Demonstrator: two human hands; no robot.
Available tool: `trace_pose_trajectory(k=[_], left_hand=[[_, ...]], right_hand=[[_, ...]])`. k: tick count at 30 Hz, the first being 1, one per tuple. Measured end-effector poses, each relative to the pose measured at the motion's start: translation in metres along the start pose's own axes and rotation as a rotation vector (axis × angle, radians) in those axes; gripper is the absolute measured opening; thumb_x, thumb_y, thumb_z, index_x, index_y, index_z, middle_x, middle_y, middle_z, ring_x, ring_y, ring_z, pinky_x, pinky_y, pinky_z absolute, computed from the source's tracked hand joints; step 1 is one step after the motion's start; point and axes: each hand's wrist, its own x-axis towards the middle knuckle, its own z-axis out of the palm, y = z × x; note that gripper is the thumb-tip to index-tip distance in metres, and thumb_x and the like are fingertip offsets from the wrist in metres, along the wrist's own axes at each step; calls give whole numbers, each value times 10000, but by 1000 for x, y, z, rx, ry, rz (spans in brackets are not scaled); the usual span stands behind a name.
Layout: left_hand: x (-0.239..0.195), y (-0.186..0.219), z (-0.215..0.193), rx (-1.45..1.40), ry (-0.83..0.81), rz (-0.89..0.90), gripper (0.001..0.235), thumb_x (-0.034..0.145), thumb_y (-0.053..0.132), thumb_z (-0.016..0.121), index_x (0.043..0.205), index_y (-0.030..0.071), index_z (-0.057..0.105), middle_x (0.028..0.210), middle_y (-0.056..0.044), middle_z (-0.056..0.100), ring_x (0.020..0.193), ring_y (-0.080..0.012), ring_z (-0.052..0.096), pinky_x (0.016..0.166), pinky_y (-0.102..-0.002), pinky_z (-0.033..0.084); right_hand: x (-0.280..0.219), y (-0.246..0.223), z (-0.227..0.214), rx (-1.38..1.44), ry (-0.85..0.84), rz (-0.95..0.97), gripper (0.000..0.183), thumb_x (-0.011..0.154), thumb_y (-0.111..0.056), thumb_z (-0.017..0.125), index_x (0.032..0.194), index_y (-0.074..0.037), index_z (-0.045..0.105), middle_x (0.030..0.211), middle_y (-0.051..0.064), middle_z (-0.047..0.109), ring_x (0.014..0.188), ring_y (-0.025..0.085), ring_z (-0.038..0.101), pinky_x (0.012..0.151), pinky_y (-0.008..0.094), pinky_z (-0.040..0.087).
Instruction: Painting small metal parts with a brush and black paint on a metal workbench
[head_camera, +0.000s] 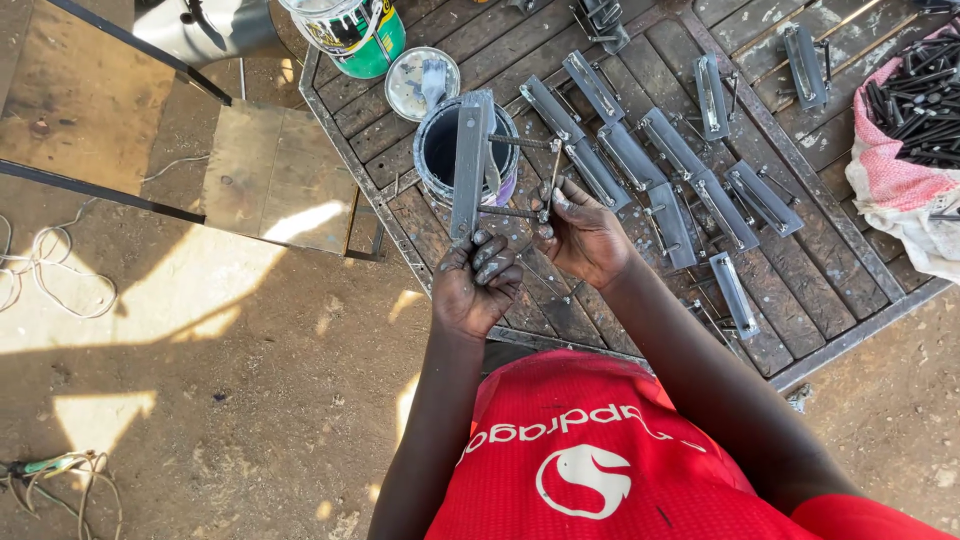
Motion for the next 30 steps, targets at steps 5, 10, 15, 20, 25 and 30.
trace_pose_trajectory(k=[5, 10, 15, 20, 25, 30], left_hand=[[-4, -2, 6, 20, 20, -9, 91, 972, 151, 531, 912, 103, 580, 656, 72, 335, 502, -71, 349, 557, -234, 329], [-4, -3, 5, 44, 28, -14, 96, 968, 168, 522, 916, 105, 572, 665, 76, 333, 510, -68, 349, 558, -237, 331], [-4, -7, 6, 44, 10, -25, 97, 988, 168, 516, 928, 105, 559, 673, 68, 336, 523, -73, 352, 571, -236, 333], [-4, -9, 7, 62, 13, -33, 106, 995, 178, 520, 929, 104, 558, 677, 69, 337, 526, -72, 353, 575, -233, 335], [-5, -10, 7, 83, -7, -34, 90, 990, 180, 536, 941, 107, 557, 688, 69, 334, 543, -74, 357, 588, -234, 342], [-7, -15, 10, 78, -29, -37, 90, 995, 185, 542, 959, 104, 557, 688, 64, 341, 541, -76, 362, 586, -236, 342]], right_hand=[[6, -1, -12, 1, -25, 6, 249, 978, -54, 600, 1188, -143, 702, 994, 175, 723, 721, 247, 612, 601, 253, 454], [5, -4, -12, -3, -33, -7, 251, 989, -66, 596, 1201, -149, 703, 1000, 173, 717, 730, 243, 608, 606, 249, 451], [0, -6, -9, 21, -62, 0, 222, 991, -45, 585, 1168, -110, 702, 994, 205, 718, 733, 282, 624, 609, 271, 457], [0, -5, -11, 41, -58, -11, 251, 975, -15, 583, 1191, -91, 687, 1032, 208, 729, 774, 278, 659, 629, 273, 468], [3, -5, -20, 36, -71, -1, 282, 963, 8, 562, 1195, -94, 685, 1048, 202, 734, 831, 304, 678, 626, 292, 452], [3, -5, -18, 68, -84, -9, 291, 948, 23, 569, 1199, -79, 673, 1087, 132, 737, 973, 302, 711, 663, 301, 483]])
